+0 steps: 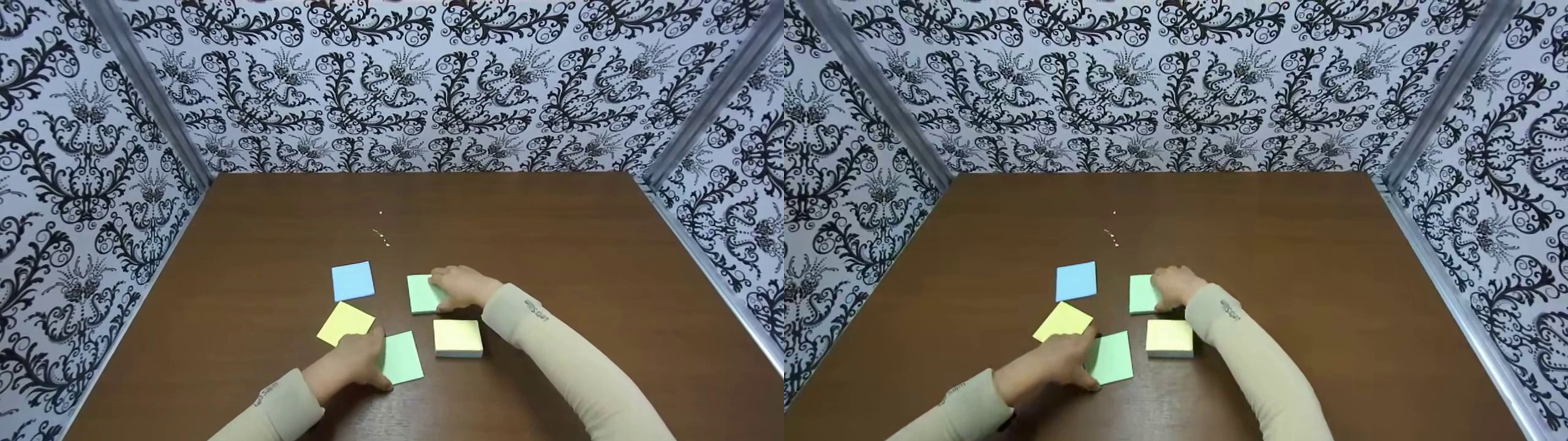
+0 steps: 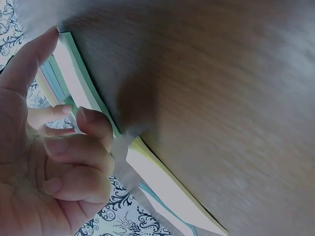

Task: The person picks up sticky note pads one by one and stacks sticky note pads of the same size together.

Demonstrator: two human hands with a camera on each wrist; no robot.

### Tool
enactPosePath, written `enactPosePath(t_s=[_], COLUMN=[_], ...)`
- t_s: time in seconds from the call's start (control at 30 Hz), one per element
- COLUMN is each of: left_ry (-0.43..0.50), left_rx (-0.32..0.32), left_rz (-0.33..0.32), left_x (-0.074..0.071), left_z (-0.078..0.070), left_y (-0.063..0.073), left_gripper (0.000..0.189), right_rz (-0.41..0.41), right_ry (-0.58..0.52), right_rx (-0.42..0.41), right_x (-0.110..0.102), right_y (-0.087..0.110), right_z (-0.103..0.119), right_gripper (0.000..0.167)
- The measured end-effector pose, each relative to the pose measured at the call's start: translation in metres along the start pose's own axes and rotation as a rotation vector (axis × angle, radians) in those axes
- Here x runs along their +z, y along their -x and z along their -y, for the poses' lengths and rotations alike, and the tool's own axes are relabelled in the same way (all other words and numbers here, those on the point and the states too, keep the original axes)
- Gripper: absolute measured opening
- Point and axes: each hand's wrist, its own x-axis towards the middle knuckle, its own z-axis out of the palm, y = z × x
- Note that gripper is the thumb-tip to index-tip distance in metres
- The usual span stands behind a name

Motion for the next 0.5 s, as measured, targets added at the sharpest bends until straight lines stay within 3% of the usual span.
enactPosePath(t_s=[0.27,0.5], left_ry=[-0.069,-0.065], left_rx=[0.006,0.009], left_rz=[0.017,0.004], left_x=[0.0013,0.0018], left_z=[-0.0030,-0.0006], left_y=[-0.0013,-0.0046], left_gripper=[0.072,0.070], right_rz=[-0.011,-0.019], right_ry=[-0.060,-0.117], right_rx=[0.010,0.028], right_x=[0.0049,0.0080], right_y=[0.0003,-0.0022], right_z=[-0.0029,-0.0044], right_gripper=[0.061,0.061])
